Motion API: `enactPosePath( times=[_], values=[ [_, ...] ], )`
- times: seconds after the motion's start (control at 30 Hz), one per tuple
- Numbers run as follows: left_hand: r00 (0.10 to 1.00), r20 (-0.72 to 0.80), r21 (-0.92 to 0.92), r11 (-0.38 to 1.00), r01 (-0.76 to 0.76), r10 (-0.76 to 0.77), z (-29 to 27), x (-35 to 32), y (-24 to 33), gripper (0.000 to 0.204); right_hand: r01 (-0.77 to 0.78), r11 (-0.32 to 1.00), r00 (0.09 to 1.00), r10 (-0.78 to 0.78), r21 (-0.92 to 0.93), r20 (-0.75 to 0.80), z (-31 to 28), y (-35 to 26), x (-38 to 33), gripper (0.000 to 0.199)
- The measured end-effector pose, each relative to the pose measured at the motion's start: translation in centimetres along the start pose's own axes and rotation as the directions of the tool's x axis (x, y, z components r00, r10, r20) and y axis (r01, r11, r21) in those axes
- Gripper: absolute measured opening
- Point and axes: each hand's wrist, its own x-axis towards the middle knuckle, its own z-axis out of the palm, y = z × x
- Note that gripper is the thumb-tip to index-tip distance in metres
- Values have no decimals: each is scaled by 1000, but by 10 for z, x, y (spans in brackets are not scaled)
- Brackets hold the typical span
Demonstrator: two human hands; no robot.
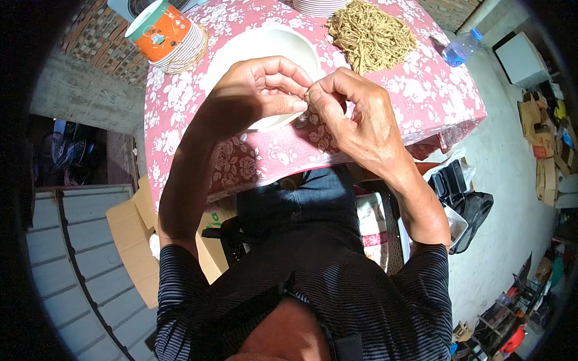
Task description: Assembling and preparing paper cups for packaging by manually attaching strings/wires.
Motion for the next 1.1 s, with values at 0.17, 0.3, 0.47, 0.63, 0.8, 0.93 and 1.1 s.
enactPosePath(
  times=[0.17, 0.3, 0.47, 0.63, 0.8, 0.93, 1.1],
  values=[
    [999, -44, 0, 1000, 5, -5, 2, 0, -4, 30, -87, 989, 996, 85, 123, 16, 3, -4, -2, 16],
    [993, -116, 36, 998, 41, -37, 0, -2, 0, 29, -170, 898, 978, 203, 405, -40, 6, 0, -3, 19],
    [994, -112, -104, 995, -4, -8, -1, -3, -6, 28, -271, 902, 962, 267, 336, 59, 10, 0, -5, 22],
    [981, -192, 19, 999, -32, 35, 7, -6, -6, 24, -269, 897, 958, 287, 350, 1, 12, 8, -5, 15],
    [919, -286, 160, 959, -235, 273, 18, -7, -18, 15, -295, 899, 952, 306, 324, 18, 8, 5, -5, 13],
    [873, -343, 180, 936, -301, 347, 18, -4, -25, 14, -380, 839, 920, 385, 391, 67, 7, -9, -6, 14],
    [865, -328, 139, 925, -353, 379, 16, -6, -21, 16, -243, 926, 960, 272, 290, -62, 14, 1, -7, 18]
  ],
)
